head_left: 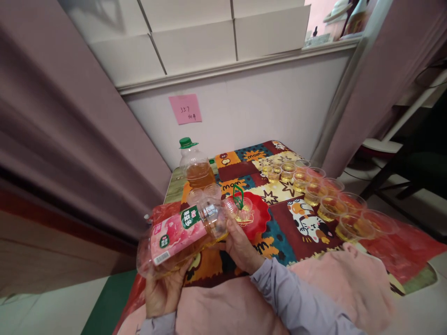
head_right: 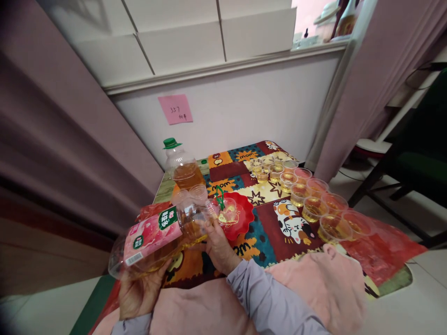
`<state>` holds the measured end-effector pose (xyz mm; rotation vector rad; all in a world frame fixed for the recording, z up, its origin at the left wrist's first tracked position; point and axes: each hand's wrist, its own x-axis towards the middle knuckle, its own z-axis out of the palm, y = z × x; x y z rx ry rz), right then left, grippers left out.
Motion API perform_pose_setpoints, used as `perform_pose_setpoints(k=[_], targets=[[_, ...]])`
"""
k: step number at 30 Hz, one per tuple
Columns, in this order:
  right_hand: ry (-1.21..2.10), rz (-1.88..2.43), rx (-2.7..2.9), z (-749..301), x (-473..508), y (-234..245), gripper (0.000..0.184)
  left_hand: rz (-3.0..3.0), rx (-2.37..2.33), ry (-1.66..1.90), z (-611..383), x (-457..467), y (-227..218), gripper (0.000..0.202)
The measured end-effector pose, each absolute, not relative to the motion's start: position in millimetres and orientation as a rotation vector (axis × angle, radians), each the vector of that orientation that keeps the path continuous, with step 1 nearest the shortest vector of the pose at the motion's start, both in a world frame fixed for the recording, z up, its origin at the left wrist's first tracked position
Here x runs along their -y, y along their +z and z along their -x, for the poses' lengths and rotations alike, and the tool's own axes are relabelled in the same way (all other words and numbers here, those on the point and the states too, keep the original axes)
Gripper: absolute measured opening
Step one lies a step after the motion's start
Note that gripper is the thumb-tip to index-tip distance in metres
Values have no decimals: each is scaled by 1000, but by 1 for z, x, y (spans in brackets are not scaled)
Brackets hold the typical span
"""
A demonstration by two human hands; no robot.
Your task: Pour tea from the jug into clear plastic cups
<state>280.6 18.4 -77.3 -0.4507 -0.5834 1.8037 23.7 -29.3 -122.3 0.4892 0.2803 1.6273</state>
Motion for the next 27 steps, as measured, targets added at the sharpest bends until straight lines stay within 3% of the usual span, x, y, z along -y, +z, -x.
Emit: perform_pose_setpoints(k=[9, 21, 27], targets=[[1815, 466, 586, -282, -17, -78, 60, -501, -227, 1561, -15, 29, -135, 64], [1812, 475, 582, -281, -18, -79, 66, -465, -339, 1581, -14, 30, -130, 70], [1823, 474, 577, -282, -19, -81, 60, -468, -314, 1594, -17, 29, -130, 71]])
